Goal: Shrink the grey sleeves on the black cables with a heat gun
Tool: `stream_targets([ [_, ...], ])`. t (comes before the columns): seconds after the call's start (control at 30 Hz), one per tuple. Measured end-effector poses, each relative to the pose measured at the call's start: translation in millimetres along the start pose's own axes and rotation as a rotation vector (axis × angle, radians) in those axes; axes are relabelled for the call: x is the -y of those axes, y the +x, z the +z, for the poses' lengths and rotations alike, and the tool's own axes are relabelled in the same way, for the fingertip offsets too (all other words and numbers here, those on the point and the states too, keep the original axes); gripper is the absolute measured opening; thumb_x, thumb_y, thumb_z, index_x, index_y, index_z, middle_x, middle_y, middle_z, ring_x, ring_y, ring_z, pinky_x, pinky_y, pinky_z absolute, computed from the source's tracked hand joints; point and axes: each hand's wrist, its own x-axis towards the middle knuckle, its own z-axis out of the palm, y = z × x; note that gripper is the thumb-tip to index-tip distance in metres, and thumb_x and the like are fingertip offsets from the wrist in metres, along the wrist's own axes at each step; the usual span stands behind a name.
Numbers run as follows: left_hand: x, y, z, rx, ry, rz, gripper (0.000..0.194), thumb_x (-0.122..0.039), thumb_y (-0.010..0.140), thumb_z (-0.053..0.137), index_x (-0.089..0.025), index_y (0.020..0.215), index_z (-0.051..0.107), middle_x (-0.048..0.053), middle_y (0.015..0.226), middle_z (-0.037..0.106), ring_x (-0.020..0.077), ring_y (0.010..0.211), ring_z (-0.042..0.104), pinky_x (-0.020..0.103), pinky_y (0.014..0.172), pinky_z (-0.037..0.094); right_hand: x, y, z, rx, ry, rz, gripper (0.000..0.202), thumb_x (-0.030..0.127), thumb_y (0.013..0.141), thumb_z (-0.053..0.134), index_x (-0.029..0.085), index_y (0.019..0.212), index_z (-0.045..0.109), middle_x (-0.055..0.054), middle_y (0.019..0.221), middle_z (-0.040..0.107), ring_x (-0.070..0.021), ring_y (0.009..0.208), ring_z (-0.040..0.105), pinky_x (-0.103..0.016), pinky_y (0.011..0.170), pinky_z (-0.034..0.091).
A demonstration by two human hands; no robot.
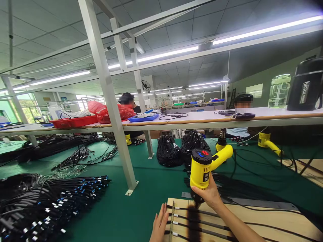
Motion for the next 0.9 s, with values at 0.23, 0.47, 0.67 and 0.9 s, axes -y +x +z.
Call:
stream_targets([
  [0.23,-5.1,-3.4,0.1,-0.001,0.021,-0.003,0.081,-0.068,0.081,0.019,-0.015,0.143,0.021,0.001,0.149,0.020,0.0186,0.138,0.010,0.036,0.115,0.002,-4.1,0.6,1.2,0.028,-0.013,-0.013,0.064,0.037,0.053,0.078,0.022,0.104,0.043,-0.004,0.088,0.067,-0.0232,0.076,0.065,-0.038,0.070,0.053],
  [0.47,1.2,0.1,0.7,-0.017,0.032,0.012,0.079,-0.064,0.082,0.023,-0.014,0.142,0.024,0.003,0.148,0.023,0.0188,0.138,0.012,0.037,0.115,-0.003,-4.9,-1.2,6.4,0.032,-0.016,-0.004,0.066,0.038,0.051,0.078,0.022,0.104,0.043,-0.004,0.089,0.068,-0.0243,0.077,0.065,-0.039,0.071,0.053],
  [0.67,-5.1,-3.7,0.4,-0.039,0.023,0.005,0.078,-0.065,0.082,0.026,-0.014,0.141,0.028,0.004,0.148,0.024,0.0215,0.138,0.015,0.040,0.115,0.002,-8.5,-2.6,7.7,0.070,-0.035,-0.002,0.066,0.036,0.053,0.077,0.023,0.107,0.041,-0.005,0.091,0.068,-0.0248,0.078,0.066,-0.040,0.071,0.053],
  [0.9,-5.7,-5.8,1.1,-0.028,0.014,0.014,0.072,-0.057,0.085,0.026,-0.013,0.142,0.024,0.003,0.148,0.022,0.0188,0.138,0.014,0.040,0.115,-0.001,-11.4,-3.0,11.0,0.077,-0.050,-0.002,0.066,0.039,0.053,0.078,0.023,0.106,0.042,-0.004,0.090,0.067,-0.0252,0.078,0.065,-0.041,0.072,0.053],
])
